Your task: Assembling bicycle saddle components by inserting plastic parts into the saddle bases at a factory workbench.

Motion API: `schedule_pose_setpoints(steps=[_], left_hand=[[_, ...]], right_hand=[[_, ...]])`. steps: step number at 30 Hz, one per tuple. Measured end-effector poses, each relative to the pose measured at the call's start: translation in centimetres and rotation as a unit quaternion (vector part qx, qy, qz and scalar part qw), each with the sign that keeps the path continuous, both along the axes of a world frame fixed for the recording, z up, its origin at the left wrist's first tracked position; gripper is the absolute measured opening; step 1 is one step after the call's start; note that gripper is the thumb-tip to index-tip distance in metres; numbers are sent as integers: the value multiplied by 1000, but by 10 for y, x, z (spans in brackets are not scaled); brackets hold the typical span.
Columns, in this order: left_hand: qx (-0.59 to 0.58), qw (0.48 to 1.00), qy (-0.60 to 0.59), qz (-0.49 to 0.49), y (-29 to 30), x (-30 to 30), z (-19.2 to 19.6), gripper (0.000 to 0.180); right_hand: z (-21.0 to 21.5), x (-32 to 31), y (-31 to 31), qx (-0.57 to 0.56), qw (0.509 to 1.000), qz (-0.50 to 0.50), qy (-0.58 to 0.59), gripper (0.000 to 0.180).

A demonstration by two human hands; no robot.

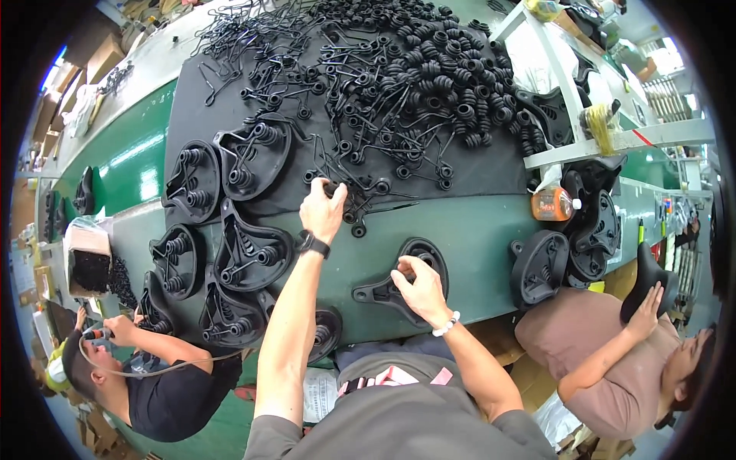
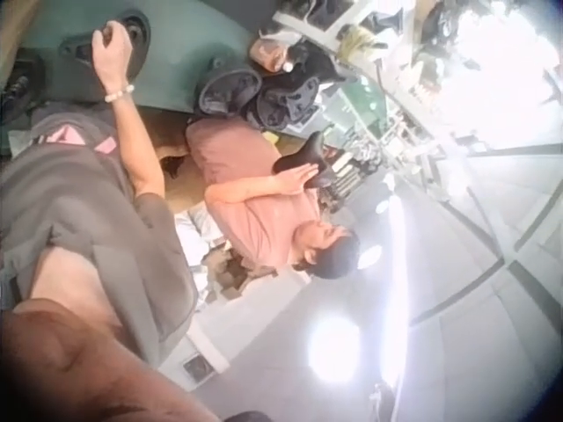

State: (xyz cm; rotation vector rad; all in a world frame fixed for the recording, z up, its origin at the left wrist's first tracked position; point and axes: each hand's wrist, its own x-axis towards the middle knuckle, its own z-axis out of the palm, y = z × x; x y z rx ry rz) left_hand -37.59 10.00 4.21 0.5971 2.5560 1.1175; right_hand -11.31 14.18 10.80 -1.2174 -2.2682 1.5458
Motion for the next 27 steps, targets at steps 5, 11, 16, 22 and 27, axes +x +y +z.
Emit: schedule_pose_setpoints(steps=[5,11,16,22,27], left_hand=[[1,999,50,-18,-41,26,48,33],[-23,975,189,-113,-40,17,60,28],[-101,972,141,-157,-32,4,35,29],[-161,962,202,-92,-53,25,59,29],[-181,943,255,-112,-47,25,92,28]], right_hand=[[24,-34,-2,51,999,-18,4,39],[18,-38,-17,50,998,23,40,34],[8,-8,-38,49,997,52,33,31],[-3,36,-42,-20,996,29,86,31],[0,75,-30,-78,992,14,102,33]])
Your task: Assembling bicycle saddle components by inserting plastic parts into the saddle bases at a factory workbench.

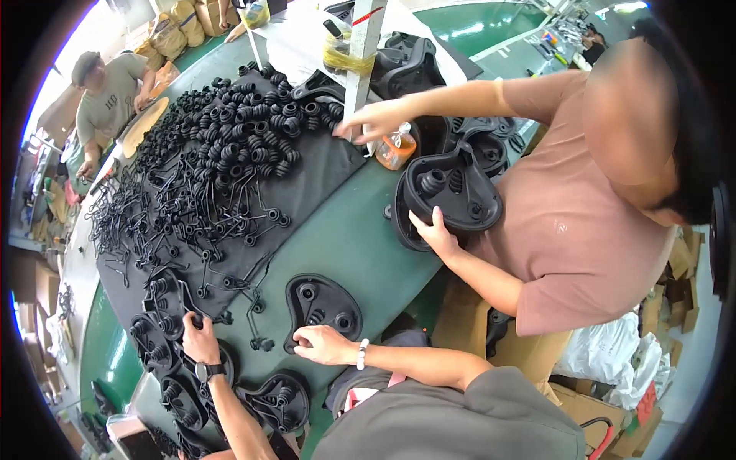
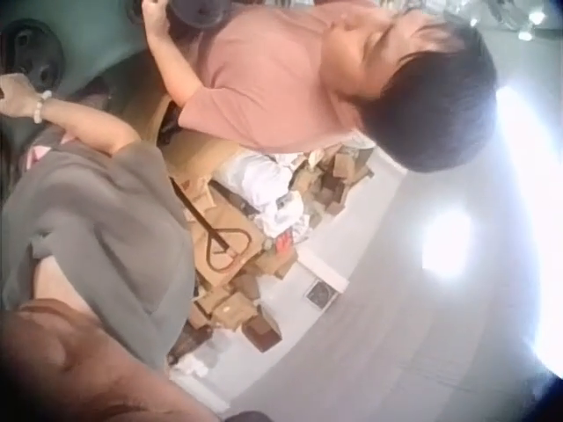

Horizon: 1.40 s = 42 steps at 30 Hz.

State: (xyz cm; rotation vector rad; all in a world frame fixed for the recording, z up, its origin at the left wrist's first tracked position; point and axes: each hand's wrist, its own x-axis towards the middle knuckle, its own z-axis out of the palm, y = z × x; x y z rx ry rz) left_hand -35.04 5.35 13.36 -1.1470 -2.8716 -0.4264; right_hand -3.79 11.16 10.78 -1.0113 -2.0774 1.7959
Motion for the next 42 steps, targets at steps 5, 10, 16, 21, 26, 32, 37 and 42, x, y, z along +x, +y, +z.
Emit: schedule_pose_setpoints(steps=[5,10,16,21,26,32,37,42], left_hand=[[332,938,-104,-12,-16,15,31,27],[459,600,-632,173,-41,165,43,15],[239,708,-665,6,-96,263,-34,53],[-21,976,-200,-81,-99,212,-69,74],[-109,963,-238,-59,-84,173,-88,76],[154,953,-260,14,-81,152,-150,68],[59,937,-343,38,-85,154,-140,88],[-43,942,-301,-144,-93,161,-138,86]], right_hand=[[-8,16,0,-204,966,-115,105,36],[4,12,29,-633,725,-185,199,62],[-45,40,12,-545,808,-85,205,32],[16,56,67,166,970,69,-162,39],[-22,26,48,455,833,260,-178,41],[-71,-9,25,518,787,304,-139,23],[-78,-7,27,523,780,322,-118,27],[-72,-13,30,541,771,330,-70,28]])
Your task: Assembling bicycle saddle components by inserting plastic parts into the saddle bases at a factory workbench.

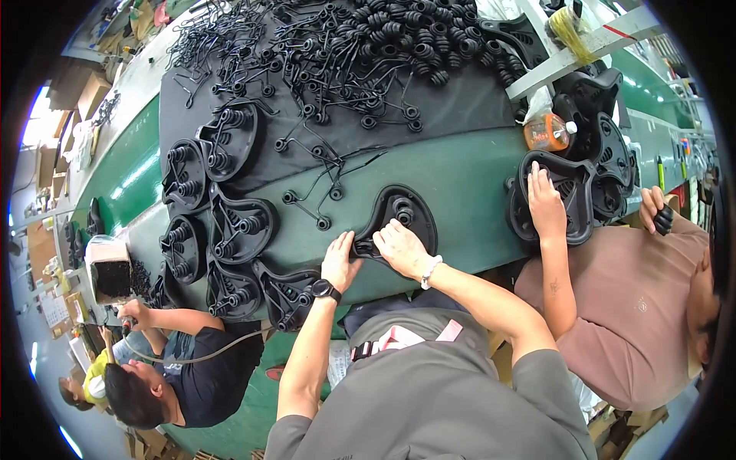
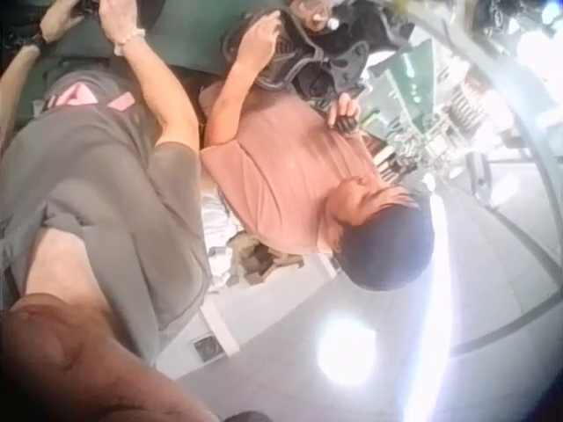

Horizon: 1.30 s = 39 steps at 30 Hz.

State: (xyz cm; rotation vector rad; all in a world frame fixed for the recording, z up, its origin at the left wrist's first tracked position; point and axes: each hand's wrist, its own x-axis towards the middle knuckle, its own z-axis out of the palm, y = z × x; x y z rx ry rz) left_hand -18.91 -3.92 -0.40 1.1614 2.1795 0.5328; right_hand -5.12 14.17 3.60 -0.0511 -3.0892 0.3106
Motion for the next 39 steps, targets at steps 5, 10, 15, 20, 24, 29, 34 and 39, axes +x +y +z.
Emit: schedule_pose_setpoints(steps=[5,10,15,20,24,29,34,39], left_hand=[[-31,999,-3,3,5,-1,3,81],[-29,1000,-6,7,9,-1,4,80],[-32,999,-10,6,11,1,2,81],[-2,1000,8,-20,21,-6,17,96],[101,995,-15,20,111,13,55,83],[145,981,104,74,171,42,16,52],[46,985,114,123,171,46,17,41],[30,982,159,99,183,53,7,41]], right_hand=[[-3,3,1,-31,999,-13,-9,27],[-5,-6,-4,-39,999,-23,-10,25],[-6,-9,1,-80,995,-22,-48,28],[53,20,7,-166,975,-132,65,67],[29,100,3,-373,807,-454,-51,86],[7,98,-10,-464,732,-488,-105,95],[2,92,-8,-454,758,-445,-145,90],[-4,94,3,-462,763,-420,-168,88]])
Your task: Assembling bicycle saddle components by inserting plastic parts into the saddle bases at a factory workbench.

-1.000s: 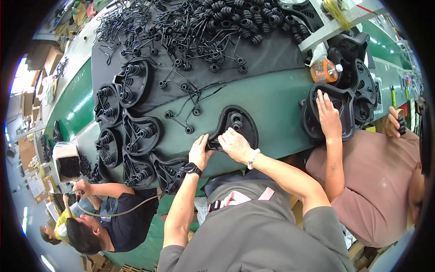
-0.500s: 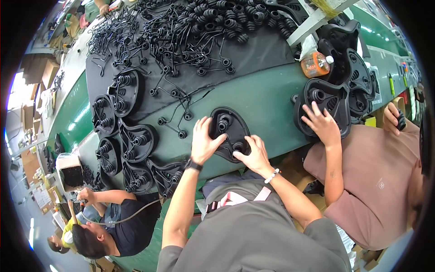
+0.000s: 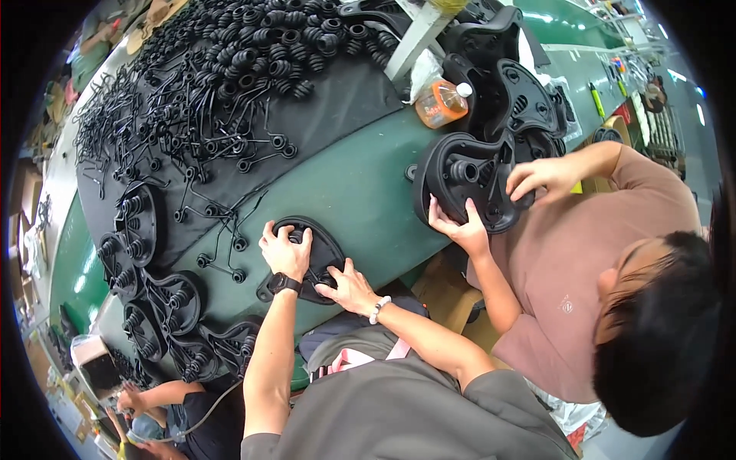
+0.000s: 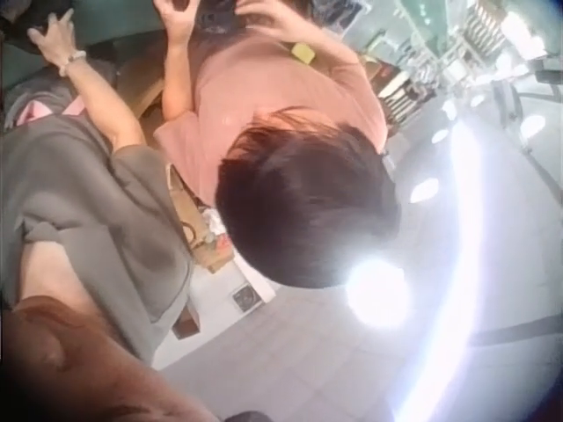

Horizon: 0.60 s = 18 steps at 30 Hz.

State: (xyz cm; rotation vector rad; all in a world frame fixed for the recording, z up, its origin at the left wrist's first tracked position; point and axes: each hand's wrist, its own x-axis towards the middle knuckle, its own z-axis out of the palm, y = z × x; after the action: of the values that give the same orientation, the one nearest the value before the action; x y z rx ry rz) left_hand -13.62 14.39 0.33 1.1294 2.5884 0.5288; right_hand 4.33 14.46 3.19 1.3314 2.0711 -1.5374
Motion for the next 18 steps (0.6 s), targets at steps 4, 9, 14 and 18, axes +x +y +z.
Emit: schedule_pose_setpoints(steps=[4,9,14,18], left_hand=[[14,1000,-3,2,-2,1,-4,41],[5,1000,-11,12,-1,-1,-5,41],[63,996,56,23,-4,-3,-1,35],[56,998,4,16,-2,0,0,45]], right_hand=[[-5,6,-6,23,1000,12,12,89],[-5,-1,7,24,997,72,-24,88],[-8,-8,21,57,989,135,-14,70],[-8,0,11,45,997,69,-11,77]])
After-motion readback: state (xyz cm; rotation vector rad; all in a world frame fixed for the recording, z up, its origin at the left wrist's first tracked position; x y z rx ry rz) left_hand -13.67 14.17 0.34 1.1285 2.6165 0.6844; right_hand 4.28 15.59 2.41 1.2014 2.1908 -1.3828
